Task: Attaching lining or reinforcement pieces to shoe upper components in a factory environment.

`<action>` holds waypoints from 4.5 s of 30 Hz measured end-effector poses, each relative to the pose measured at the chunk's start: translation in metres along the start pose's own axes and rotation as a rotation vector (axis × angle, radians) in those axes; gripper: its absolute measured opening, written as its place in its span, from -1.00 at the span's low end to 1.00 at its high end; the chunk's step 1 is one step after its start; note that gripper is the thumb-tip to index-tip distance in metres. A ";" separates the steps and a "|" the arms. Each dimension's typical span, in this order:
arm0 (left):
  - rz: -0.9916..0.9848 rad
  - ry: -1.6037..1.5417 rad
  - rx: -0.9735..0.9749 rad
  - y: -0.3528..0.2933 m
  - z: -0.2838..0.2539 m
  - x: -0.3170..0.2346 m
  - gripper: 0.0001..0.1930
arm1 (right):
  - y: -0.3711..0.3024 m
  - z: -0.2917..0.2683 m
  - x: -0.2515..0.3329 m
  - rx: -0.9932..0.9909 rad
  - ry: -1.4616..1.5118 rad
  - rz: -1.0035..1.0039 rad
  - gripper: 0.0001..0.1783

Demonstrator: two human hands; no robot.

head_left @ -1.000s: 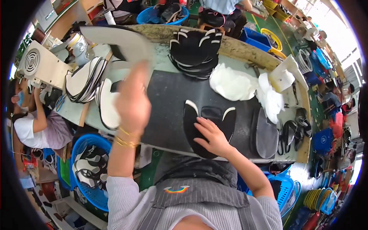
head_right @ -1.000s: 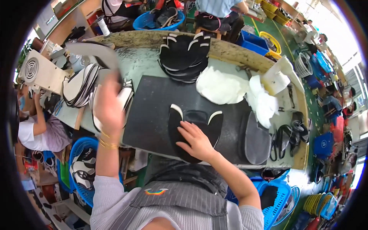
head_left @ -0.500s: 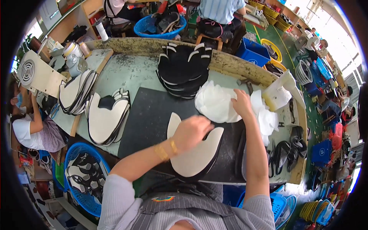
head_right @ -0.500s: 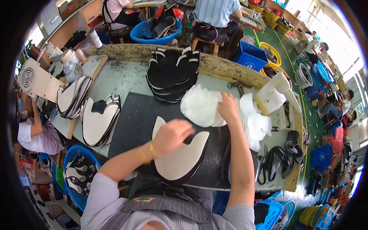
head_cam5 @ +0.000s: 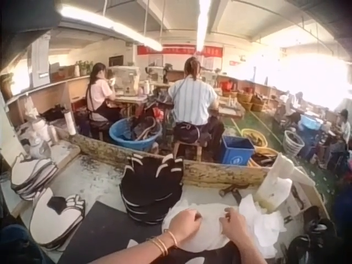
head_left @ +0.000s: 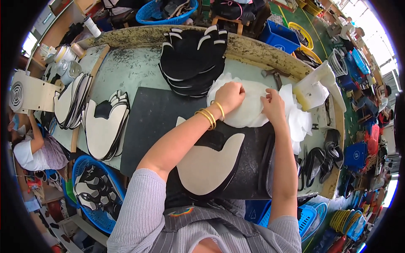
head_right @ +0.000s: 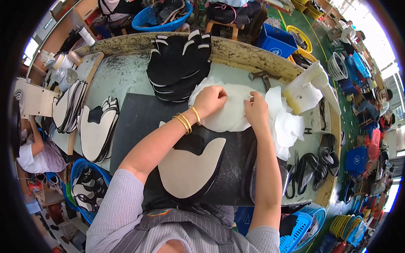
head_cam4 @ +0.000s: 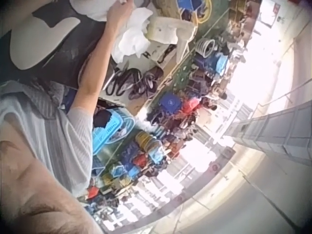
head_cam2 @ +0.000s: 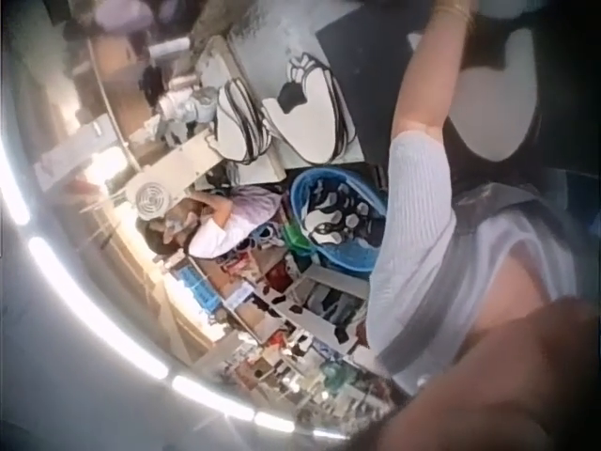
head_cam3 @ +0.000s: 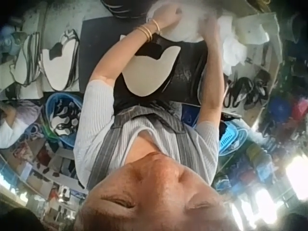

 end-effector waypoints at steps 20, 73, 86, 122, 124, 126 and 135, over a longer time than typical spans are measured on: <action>0.187 -0.322 -0.180 -0.005 -0.016 -0.032 -0.91 | -0.005 0.012 0.002 -0.067 0.604 0.220 -0.74; -0.370 -1.162 -0.061 -0.233 -0.150 -0.105 -0.77 | -0.234 -0.091 0.178 -0.376 0.073 -0.802 -0.59; -0.356 -1.143 -0.156 -0.245 -0.153 -0.101 -0.77 | -0.235 -0.093 0.184 -0.282 0.067 -0.888 -0.63; -0.370 -1.065 0.581 -0.294 -0.154 -0.094 -0.79 | -0.315 -0.098 0.136 0.488 0.426 -0.116 -0.49; -0.116 -0.886 0.224 -0.277 -0.167 -0.082 -0.71 | -0.312 -0.076 0.132 0.554 0.490 0.178 -0.70; 0.082 -0.707 0.002 -0.254 -0.169 -0.059 -0.69 | -0.297 -0.068 0.126 0.469 0.743 0.112 -0.85; -0.673 -1.123 0.232 -0.253 -0.149 0.014 -0.85 | -0.259 -0.018 0.099 0.272 0.809 0.398 -0.85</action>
Point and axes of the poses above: each hand's wrist, its own y-axis towards the middle knuckle, its own z-axis out of the palm, x = y × z, the point moved 3 cm from there along y, towards the middle knuckle, and after that the axes turned 9 degrees about -x, right-handed, at the moved point
